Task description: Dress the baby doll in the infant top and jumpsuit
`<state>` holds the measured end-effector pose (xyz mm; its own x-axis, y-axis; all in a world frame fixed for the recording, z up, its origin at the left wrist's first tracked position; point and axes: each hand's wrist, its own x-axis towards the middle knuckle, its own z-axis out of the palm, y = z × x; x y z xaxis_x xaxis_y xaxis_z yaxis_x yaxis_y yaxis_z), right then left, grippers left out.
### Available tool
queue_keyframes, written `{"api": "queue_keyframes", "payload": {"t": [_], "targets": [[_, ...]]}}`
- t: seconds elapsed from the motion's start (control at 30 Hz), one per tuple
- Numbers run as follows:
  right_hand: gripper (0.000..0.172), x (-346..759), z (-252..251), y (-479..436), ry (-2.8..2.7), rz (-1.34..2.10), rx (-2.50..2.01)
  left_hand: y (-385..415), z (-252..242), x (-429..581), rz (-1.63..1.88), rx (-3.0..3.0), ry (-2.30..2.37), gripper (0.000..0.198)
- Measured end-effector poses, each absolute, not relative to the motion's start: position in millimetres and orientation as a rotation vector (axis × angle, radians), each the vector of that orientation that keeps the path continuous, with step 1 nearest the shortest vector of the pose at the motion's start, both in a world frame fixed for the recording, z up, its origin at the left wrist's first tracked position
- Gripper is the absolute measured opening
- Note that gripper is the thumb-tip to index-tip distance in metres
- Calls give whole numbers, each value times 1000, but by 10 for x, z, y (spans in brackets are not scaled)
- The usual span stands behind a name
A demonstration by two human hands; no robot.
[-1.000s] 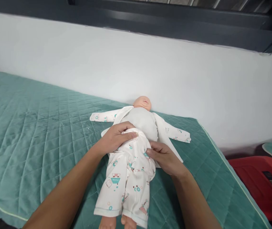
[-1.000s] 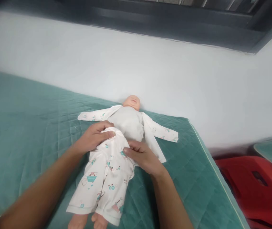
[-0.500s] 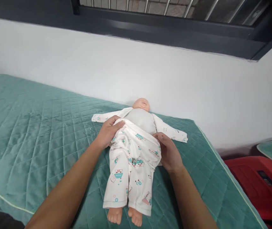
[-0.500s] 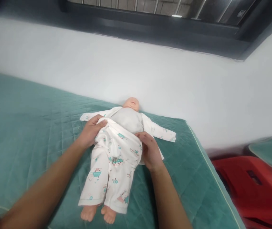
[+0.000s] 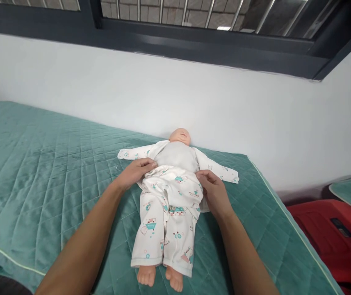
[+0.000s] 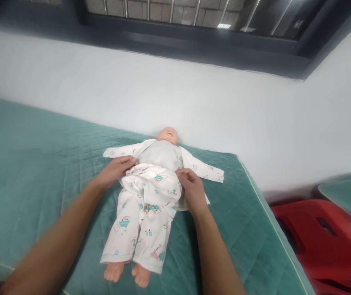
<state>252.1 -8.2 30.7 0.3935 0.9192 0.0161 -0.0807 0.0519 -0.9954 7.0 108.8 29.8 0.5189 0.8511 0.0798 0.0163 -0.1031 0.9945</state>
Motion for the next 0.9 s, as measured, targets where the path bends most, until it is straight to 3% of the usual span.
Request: {"api": "queue_keyframes", "payload": {"t": [0.33,0.47,0.63,0.9], "targets": [[21,2388,448,-196,-1294,711,-1370,1031,522,-24,653,1940,582,25],[8,2283,454,-193,-1400,490,-1411,964,488,74,880,1916,596,21],[19,2175,430,-147,-1382,254,-1364,865,436,223,1179,1892,659,17],[21,2208,499,-131,-1339,685,-1284,717,462,319,1250,2006,631,21]]}}
